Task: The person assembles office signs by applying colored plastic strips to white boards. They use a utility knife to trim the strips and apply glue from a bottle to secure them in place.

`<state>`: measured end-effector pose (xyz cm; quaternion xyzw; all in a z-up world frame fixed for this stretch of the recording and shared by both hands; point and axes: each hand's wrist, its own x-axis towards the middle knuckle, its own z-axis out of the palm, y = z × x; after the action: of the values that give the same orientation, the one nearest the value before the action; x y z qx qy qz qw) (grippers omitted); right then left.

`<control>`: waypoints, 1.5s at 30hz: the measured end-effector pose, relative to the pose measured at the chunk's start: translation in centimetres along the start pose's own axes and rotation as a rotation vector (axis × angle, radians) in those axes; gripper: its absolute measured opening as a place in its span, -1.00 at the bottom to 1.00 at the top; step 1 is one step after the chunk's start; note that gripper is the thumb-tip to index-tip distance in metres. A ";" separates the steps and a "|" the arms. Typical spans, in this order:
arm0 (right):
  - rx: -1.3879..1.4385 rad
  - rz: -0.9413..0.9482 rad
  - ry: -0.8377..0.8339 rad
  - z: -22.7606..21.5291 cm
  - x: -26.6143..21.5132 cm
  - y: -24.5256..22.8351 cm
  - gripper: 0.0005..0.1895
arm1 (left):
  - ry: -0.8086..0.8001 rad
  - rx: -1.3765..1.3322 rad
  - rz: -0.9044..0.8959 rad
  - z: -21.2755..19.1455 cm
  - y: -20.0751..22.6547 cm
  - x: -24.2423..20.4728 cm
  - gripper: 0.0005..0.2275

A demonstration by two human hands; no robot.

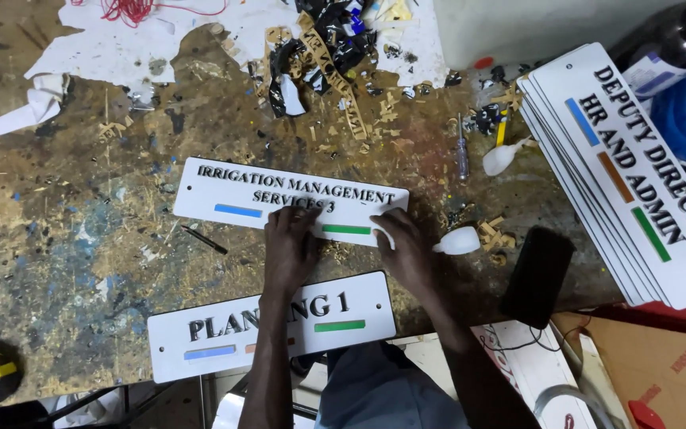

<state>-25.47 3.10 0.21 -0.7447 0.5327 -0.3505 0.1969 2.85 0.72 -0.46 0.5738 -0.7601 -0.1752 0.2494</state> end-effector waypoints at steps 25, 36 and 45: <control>-0.025 0.186 0.294 -10.8 -9.3 -1.2 -0.57 | 0.075 -0.329 -0.081 -7.0 5.3 -7.6 -0.93; 0.460 0.410 0.446 2.1 -18.1 -7.3 -0.70 | -0.040 -0.168 0.283 -5.2 2.7 -13.5 -0.95; -0.034 0.420 0.667 7.6 -18.5 -10.6 -0.65 | 0.212 -0.213 0.446 -6.3 -3.3 -19.8 -0.81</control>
<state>-16.44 23.50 -3.61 -0.4679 0.7138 -0.5167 0.0679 13.36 18.89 -0.66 0.3780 -0.8146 -0.1340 0.4189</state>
